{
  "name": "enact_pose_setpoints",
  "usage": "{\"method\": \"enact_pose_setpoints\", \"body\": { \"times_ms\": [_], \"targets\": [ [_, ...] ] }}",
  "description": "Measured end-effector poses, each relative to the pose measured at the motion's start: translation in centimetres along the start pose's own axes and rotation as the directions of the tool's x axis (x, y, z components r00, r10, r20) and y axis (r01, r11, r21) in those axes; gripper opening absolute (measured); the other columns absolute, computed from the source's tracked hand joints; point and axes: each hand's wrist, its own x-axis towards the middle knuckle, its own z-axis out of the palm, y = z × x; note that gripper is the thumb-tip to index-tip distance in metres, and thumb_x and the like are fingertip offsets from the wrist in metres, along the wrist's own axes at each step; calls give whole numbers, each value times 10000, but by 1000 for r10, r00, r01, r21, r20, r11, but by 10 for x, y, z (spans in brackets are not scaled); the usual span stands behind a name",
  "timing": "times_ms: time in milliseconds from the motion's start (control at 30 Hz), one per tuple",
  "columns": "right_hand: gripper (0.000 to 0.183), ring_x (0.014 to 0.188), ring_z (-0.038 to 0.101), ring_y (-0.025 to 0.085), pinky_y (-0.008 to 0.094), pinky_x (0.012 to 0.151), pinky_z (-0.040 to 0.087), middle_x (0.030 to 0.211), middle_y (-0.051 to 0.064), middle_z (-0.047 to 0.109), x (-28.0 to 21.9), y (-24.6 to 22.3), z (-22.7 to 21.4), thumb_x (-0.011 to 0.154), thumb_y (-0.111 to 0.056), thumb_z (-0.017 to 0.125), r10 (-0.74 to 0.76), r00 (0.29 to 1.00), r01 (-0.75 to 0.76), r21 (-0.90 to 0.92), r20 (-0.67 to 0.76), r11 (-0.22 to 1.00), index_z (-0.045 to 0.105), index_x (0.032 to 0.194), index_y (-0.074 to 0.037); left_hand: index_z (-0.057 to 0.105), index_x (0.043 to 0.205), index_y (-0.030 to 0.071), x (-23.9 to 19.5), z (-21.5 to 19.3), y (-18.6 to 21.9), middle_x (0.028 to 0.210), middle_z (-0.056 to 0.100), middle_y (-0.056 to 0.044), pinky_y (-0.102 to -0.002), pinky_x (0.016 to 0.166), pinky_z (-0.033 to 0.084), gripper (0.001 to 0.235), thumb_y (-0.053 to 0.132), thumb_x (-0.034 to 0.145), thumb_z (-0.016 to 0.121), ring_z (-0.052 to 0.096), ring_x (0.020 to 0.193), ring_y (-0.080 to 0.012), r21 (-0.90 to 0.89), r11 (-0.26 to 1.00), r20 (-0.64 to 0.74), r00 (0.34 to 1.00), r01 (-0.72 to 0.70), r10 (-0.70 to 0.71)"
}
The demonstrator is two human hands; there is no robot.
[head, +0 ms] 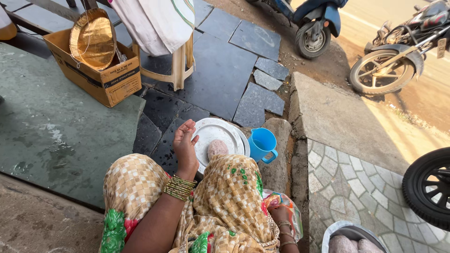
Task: The person scoops a brown paste from a bucket onto a metal plate, shapes it into a round ball by hand, and places it into a plastic bag. The person repeats this process multiple times, placing the finished balls into a metal colander.
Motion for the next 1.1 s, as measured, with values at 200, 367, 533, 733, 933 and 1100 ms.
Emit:
{"method": "enact_pose_setpoints", "body": {
  "times_ms": [200, 367, 533, 733, 933, 1100],
  "targets": [
    [436, 1016, 622, 459, 430, 742, 526, 1081, 261, 750, -23, -5, -9, 796, -393, 842, 13, 1000, -13, 15, -12, 1000, 802, 1073, -59, 640, 1257, 95, 1, 7, -10, 1277, 676, -27, -315, 940, 484, 270, 131, 1017, 521, 601, 1167, -133, -79, 997, 22, 1000, 13, -11],
    [445, 1020, 602, 490, 433, 725, 522, 1089, 267, 747, -46, -5, -4, 795, -395, 854, 14, 1000, -13, 22, -21, 1000, 809, 1084, -60, 659, 1221, 108, 0, 9, -11, 1246, 684, -16, -308, 927, 491, 249, 151, 1015, 526, 620, 1133, -105, -43, 996, 30, 997, 77, -76],
    [454, 1023, 582, 522, 437, 707, 518, 1097, 272, 744, -38, -13, -41, 795, -398, 867, -32, 994, 29, -26, -102, 999, 815, 1096, -62, 663, 1191, 83, -3, 17, -16, 1244, 691, -17, -317, 920, 492, 222, 131, 1010, 543, 623, 1119, -111, -109, 992, 88, 995, 66, -56],
    [466, 1027, 558, 560, 440, 687, 513, 1106, 279, 740, -39, -1, -84, 794, -401, 883, -42, 994, 53, 111, -100, 992, 822, 1109, -63, 657, 1217, 75, -19, 24, -4, 1237, 676, -24, -302, 938, 499, 226, 130, 1025, 551, 617, 1121, -128, -106, 991, 171, 983, 87, -68],
    [439, 988, 738, 347, 452, 904, 572, 1094, 161, 769, -77, -36, -150, 776, -454, 832, -129, 868, -97, -420, -479, 902, 803, 1063, -122, 609, 1276, 38, -55, 62, 21, 1275, 655, -43, -350, 1030, 532, 252, 149, 1052, 580, 633, 1176, -161, -37, 997, 540, 840, 75, -43],
    [342, 779, 632, 103, 289, 660, 535, 928, 35, 686, -141, -81, -180, 944, -296, 760, -222, 863, 389, 317, -454, 865, 637, 1061, 1, 643, 1297, 53, -110, 106, -3, 1232, 705, -75, -335, 935, 592, 282, 159, 1036, 645, 707, 1086, -187, 310, 935, 870, 449, -174, -205]
  ]
}}
